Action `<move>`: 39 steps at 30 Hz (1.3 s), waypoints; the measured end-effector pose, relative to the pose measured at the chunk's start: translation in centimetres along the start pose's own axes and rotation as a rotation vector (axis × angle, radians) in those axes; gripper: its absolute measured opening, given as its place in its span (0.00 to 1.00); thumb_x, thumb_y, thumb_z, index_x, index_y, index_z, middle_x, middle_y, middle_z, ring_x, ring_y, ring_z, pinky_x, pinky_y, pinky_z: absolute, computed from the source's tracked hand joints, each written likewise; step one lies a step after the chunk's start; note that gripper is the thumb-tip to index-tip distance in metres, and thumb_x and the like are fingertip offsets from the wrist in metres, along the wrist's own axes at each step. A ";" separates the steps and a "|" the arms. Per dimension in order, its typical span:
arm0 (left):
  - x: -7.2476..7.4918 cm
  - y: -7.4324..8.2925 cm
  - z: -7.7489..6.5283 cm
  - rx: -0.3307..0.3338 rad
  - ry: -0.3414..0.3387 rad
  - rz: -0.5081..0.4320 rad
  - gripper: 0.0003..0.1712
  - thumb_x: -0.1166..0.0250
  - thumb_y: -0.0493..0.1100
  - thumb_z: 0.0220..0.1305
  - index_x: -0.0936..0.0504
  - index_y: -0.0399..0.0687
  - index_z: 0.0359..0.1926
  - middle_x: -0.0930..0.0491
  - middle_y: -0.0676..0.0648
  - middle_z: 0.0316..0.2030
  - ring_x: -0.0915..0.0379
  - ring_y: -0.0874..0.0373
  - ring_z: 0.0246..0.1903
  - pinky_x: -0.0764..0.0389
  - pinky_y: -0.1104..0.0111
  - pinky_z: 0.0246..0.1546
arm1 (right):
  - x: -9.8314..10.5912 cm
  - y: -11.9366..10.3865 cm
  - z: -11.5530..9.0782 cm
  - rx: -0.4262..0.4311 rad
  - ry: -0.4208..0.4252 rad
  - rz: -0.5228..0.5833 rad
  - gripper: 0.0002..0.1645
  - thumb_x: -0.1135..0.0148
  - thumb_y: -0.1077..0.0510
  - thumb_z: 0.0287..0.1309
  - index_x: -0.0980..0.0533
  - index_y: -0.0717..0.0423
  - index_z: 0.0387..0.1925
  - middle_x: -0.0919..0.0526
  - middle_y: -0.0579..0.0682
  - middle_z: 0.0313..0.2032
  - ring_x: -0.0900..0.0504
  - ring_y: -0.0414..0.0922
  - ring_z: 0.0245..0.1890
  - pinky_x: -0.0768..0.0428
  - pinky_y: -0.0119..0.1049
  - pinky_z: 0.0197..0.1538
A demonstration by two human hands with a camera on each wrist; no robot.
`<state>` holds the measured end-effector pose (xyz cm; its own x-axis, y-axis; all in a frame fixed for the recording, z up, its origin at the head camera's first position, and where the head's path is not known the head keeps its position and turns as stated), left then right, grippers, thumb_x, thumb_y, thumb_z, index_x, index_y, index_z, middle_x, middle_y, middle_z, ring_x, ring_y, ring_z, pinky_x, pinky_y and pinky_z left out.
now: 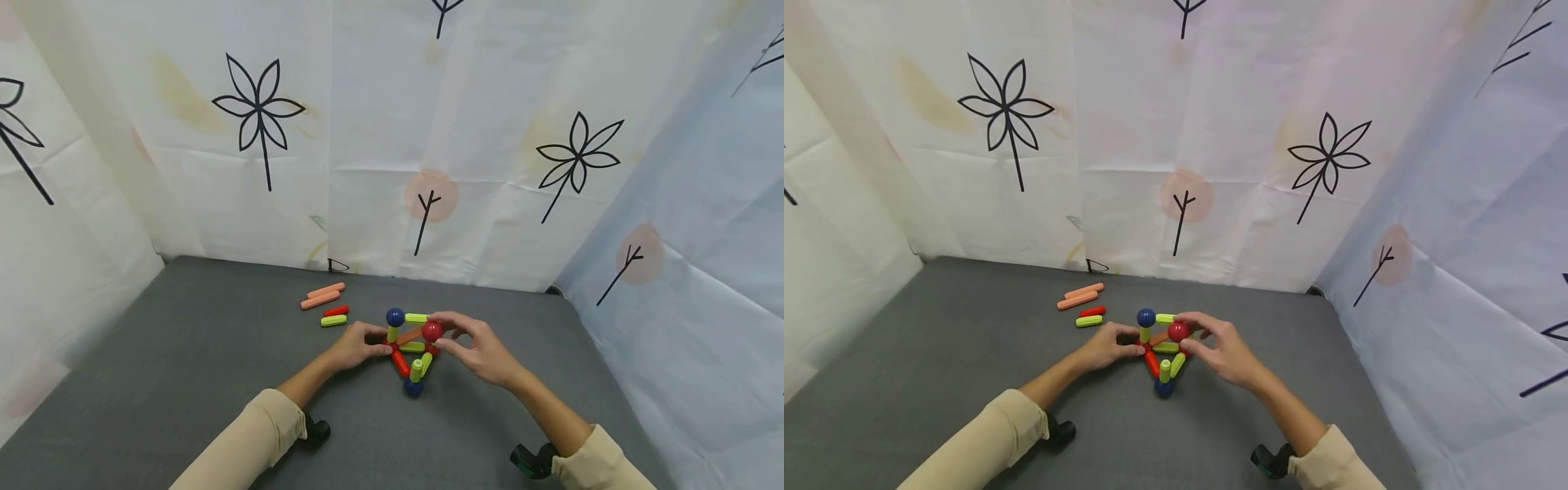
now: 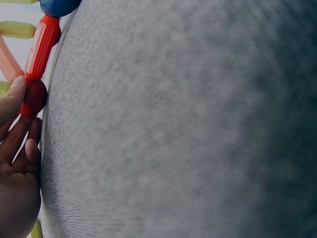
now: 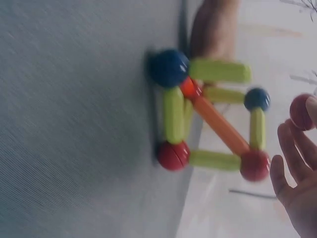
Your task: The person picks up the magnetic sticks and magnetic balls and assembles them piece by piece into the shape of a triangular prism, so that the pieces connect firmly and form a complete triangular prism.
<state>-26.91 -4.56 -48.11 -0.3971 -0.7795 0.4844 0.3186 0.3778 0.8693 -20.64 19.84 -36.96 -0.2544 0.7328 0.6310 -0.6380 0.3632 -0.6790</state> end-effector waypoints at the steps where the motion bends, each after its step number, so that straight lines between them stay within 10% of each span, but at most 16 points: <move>1: 0.0 0.0 0.0 -0.001 0.000 0.001 0.21 0.29 0.42 0.63 0.17 0.38 0.55 0.17 0.43 0.51 0.23 0.49 0.53 0.25 0.51 0.57 | -0.4 -0.2 -0.2 -0.002 -0.029 0.007 0.23 0.39 0.65 0.66 0.26 0.60 0.62 0.18 0.52 0.54 0.20 0.43 0.48 0.20 0.41 0.49; 14: 0.0 -0.1 -0.1 0.002 -0.008 0.003 0.21 0.30 0.44 0.64 0.17 0.38 0.55 0.17 0.43 0.51 0.23 0.49 0.53 0.25 0.51 0.57 | -2.9 0.1 -1.4 -0.007 -0.131 0.016 0.24 0.37 0.64 0.65 0.25 0.56 0.62 0.17 0.49 0.54 0.19 0.42 0.47 0.20 0.45 0.48; 25: 0.0 0.0 -0.1 0.010 -0.006 -0.003 0.22 0.29 0.44 0.63 0.17 0.39 0.56 0.17 0.43 0.52 0.23 0.48 0.55 0.26 0.50 0.58 | 0.5 2.1 -0.7 -0.041 0.280 -0.111 0.25 0.43 0.69 0.68 0.29 0.56 0.65 0.21 0.56 0.56 0.21 0.56 0.51 0.21 0.43 0.46; 32: 0.0 -0.1 -0.2 0.010 -0.011 -0.005 0.22 0.29 0.44 0.63 0.17 0.39 0.56 0.17 0.43 0.52 0.23 0.48 0.55 0.26 0.50 0.58 | -0.9 6.3 -1.2 -0.338 0.045 -0.005 0.27 0.46 0.64 0.71 0.35 0.64 0.69 0.25 0.65 0.60 0.19 0.59 0.52 0.20 0.49 0.50; 39: 0.0 0.0 -0.1 0.026 -0.010 -0.012 0.23 0.29 0.44 0.63 0.17 0.39 0.56 0.17 0.44 0.52 0.23 0.49 0.54 0.26 0.50 0.58 | -2.9 7.7 -1.0 -0.294 -0.145 0.093 0.24 0.43 0.62 0.70 0.31 0.71 0.62 0.21 0.66 0.54 0.20 0.62 0.54 0.22 0.54 0.55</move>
<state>-26.87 -4.62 -48.12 -0.4093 -0.7794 0.4744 0.2914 0.3811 0.8774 -24.05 21.09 -44.46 -0.4162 0.6886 0.5938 -0.3760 0.4643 -0.8019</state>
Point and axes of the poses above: each hand's wrist, its own z-axis towards the middle knuckle, its own x-axis out of the back of the hand, y = z × x, the point moved 3 cm from there along z, towards the middle knuckle
